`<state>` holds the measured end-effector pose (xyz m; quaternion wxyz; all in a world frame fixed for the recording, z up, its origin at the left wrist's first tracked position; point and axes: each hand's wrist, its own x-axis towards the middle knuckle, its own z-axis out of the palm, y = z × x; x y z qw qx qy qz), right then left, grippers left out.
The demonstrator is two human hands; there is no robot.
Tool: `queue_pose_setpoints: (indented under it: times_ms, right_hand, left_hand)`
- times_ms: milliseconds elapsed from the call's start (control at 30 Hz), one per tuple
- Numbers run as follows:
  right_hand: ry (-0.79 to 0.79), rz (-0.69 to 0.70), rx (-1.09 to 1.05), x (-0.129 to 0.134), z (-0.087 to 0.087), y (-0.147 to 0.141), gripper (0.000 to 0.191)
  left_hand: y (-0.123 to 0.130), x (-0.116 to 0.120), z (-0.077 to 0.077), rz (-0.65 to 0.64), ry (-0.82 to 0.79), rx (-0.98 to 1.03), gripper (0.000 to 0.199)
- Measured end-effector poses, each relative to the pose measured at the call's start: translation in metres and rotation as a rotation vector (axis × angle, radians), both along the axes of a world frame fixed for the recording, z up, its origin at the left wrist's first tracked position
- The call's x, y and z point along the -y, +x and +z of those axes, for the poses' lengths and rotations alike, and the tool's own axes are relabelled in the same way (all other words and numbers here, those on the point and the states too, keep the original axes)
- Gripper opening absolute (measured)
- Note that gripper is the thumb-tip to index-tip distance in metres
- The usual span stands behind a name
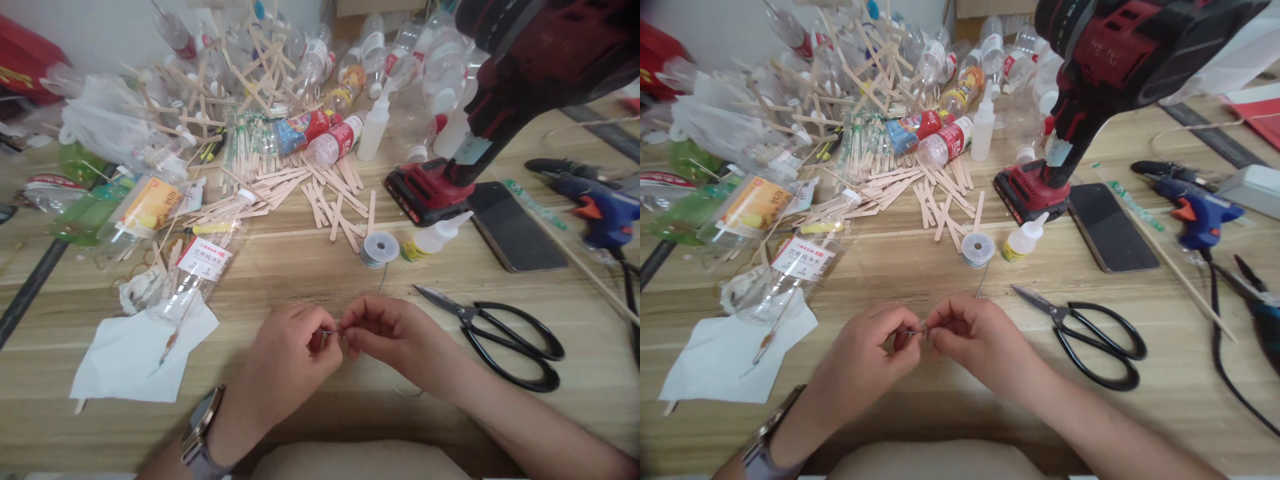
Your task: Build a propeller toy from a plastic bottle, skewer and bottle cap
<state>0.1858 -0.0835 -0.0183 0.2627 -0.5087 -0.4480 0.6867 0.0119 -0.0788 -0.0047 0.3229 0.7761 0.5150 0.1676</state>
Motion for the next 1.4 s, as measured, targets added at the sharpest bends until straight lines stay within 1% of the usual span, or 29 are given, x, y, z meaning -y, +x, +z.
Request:
queue_pose_setpoints:
  times_ms: [100,267,467,567,667,767,900,1033,1200,1300,1400]
  right_hand:
    - [0.013,0.023,0.030,0.0004,-0.0009,0.0006,0.012]
    - [0.130,0.041,0.101,0.0030,-0.0018,0.0002,0.011]
    - [0.227,0.070,0.197,0.0041,0.0017,-0.0005,0.005]
    - [0.272,0.078,0.243,0.0038,0.0025,0.0000,0.005]
    - [0.277,0.060,0.210,0.0038,0.0018,0.0007,0.006]
    - [0.276,0.019,0.177,0.0037,0.0016,0.0009,0.009]
    - [0.273,-0.022,0.180,0.0030,0.0037,0.0004,0.010]
    - [0.249,-0.043,0.175,0.0028,0.0046,0.0006,0.011]
    - [0.272,-0.059,0.157,0.0027,0.0038,0.0013,0.010]
    - [0.285,-0.078,0.140,0.0023,0.0032,0.0022,0.009]
    - [0.272,-0.067,0.137,0.0021,0.0020,0.0033,0.010]
  left_hand:
    - [-0.0013,-0.0001,-0.0002,0.041,-0.040,0.054,0.012]
    - [-0.0036,-0.0005,0.0002,0.068,-0.112,0.122,0.011]
    - [-0.0028,-0.0001,0.0015,0.047,-0.139,0.173,0.011]
    - [-0.0020,-0.0003,0.0008,0.028,-0.141,0.192,0.011]
    - [-0.0032,-0.0005,-0.0006,0.052,-0.160,0.208,0.010]
    - [-0.0058,-0.0004,-0.0013,0.095,-0.232,0.224,0.010]
    - [-0.0074,0.0002,-0.0025,0.112,-0.307,0.264,0.012]
    - [-0.0067,0.0007,-0.0039,0.126,-0.297,0.275,0.012]
    - [-0.0068,0.0011,-0.0040,0.121,-0.276,0.262,0.014]
    - [-0.0076,0.0010,-0.0045,0.097,-0.238,0.250,0.016]
    - [-0.0080,0.0009,-0.0048,0.069,-0.209,0.229,0.019]
